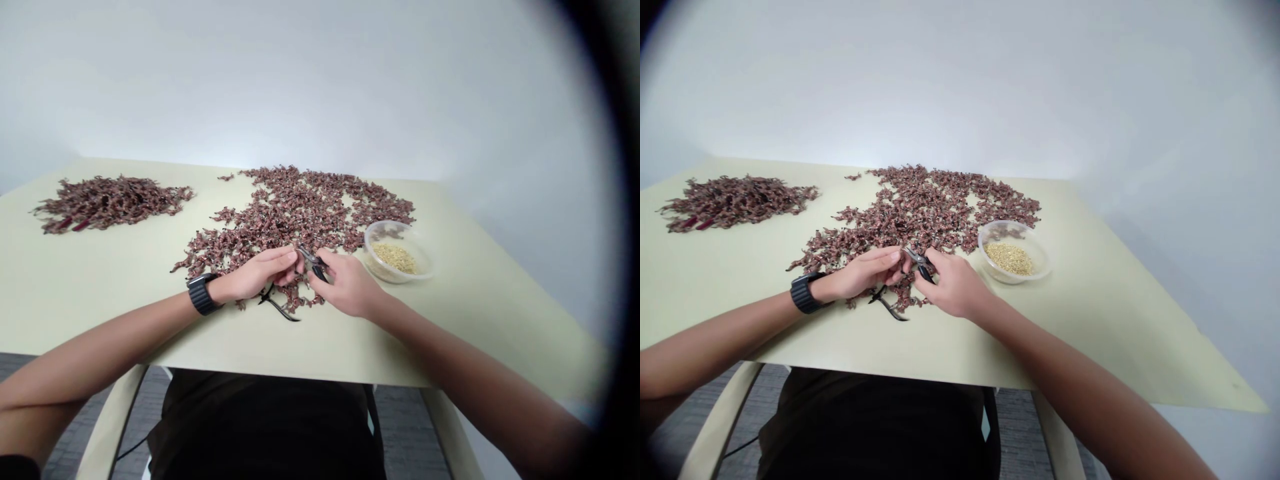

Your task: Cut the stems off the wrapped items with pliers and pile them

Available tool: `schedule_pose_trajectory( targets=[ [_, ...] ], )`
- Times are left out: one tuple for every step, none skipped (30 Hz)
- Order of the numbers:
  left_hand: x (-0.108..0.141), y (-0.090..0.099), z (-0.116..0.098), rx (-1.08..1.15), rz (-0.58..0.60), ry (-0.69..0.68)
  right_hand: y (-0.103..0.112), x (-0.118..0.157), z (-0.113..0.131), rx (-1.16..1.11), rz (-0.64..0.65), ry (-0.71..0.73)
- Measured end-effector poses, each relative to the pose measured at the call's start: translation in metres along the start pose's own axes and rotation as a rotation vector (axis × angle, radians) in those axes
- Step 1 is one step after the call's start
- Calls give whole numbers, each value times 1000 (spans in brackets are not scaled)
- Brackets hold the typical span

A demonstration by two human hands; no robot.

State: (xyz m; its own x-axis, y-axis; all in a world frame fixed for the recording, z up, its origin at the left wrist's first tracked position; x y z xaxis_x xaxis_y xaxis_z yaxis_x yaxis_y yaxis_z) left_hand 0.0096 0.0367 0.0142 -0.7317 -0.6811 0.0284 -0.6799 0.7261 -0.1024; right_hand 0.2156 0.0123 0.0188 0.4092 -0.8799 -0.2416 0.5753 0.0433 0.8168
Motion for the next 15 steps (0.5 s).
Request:
schedule_pose_trajectory(
  targets=[
    [0,0,0,13,1,4,0,0,0,11,-4,7],
    [0,1,1,23,0,6,0,0,-1,19,-7,12],
    [0,1,1,33,0,5,0,0,-1,26,-8,16],
    [0,1,1,42,1,3,0,0,-2,32,-10,21],
    [0,1,1,49,4,1,0,0,-2,37,-12,26],
    [0,1,1,54,9,1,0,0,-3,41,-13,29],
    [0,1,1,57,16,2,0,1,-3,42,-12,29],
    [0,1,0,59,23,4,0,1,-3,40,-7,27],
    [0,0,0,59,31,6,0,1,-4,35,0,25],
    [0,0,0,62,36,7,0,1,-4,29,7,23],
    [0,0,1,65,40,8,0,1,-4,26,13,23],
    [0,0,1,71,41,9,0,1,-4,28,13,25],
    [0,0,1,79,42,10,0,1,-4,35,8,30],
    [0,0,2,90,41,13,0,1,-4,45,-1,37],
    [0,1,2,102,38,14,0,1,-3,56,-9,45]
  ],
)
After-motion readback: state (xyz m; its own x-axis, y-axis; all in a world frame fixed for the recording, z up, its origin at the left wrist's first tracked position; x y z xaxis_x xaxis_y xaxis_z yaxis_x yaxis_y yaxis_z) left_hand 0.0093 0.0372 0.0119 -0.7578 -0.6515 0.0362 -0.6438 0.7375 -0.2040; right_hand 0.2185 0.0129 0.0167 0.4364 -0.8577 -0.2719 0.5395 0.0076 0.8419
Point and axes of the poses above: each hand's wrist, its own x-axis away from the middle knuckle, its own y-axis out of the back of the hand, z = x × y, the point moved 2 cm from there along -x, towards the middle knuckle, and after that the axes turned 1 degree about x, right-handed, at the moved point
